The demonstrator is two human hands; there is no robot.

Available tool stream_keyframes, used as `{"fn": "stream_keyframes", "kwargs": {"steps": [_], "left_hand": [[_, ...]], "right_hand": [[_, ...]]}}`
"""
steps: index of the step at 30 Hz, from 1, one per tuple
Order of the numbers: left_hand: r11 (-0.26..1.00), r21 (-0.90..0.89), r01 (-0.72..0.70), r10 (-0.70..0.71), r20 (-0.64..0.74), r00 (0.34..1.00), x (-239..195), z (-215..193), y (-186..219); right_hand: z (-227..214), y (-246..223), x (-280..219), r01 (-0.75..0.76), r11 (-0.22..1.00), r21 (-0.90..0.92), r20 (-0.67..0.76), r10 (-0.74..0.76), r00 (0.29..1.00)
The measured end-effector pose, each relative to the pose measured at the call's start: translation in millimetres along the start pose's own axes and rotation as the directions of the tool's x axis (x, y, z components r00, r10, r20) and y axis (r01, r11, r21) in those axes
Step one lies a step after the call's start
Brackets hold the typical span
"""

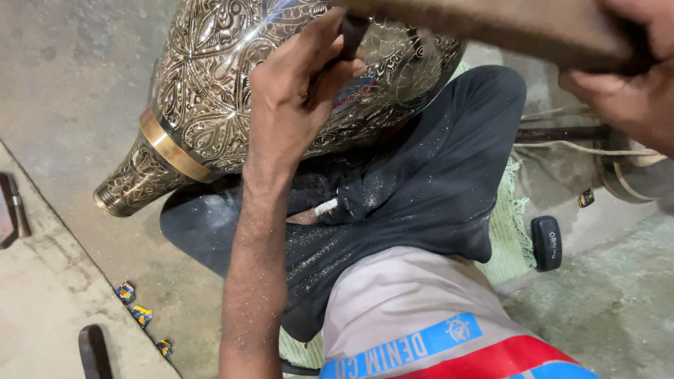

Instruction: The person uses a chisel and hammer to engrave intricate patterns onto a large brass vase. They repeatedly tap the chisel into the surface to create detailed designs.

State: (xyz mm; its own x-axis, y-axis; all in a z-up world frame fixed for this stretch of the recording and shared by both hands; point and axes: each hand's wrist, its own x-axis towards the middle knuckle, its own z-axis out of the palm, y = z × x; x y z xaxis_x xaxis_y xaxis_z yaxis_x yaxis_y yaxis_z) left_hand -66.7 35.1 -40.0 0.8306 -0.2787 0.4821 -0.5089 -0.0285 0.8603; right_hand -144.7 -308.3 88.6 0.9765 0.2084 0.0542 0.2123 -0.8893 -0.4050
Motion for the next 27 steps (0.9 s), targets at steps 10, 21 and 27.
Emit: {"fn": "stream_keyframes", "kwargs": {"steps": [10, 21, 27], "left_hand": [[0.997, -0.031, -0.073, 0.072, -0.026, 0.997, -1.2, 3.8, -7.2], [0.999, -0.029, -0.045, 0.046, 0.007, 0.999, -4.7, 2.5, -9.6], [0.983, 0.163, -0.081, 0.081, 0.006, 0.997, -0.7, 1.5, -5.7]], "right_hand": [[3.3, -51.0, 12.2, 0.066, 0.994, -0.084, 0.025, -0.064, 0.998], [9.1, 6.9, -6.5, 0.145, 0.989, -0.013, 0.014, -0.145, 0.989], [10.5, -11.8, -1.3, 0.102, 0.994, 0.028, 0.022, -0.103, 0.994]]}}
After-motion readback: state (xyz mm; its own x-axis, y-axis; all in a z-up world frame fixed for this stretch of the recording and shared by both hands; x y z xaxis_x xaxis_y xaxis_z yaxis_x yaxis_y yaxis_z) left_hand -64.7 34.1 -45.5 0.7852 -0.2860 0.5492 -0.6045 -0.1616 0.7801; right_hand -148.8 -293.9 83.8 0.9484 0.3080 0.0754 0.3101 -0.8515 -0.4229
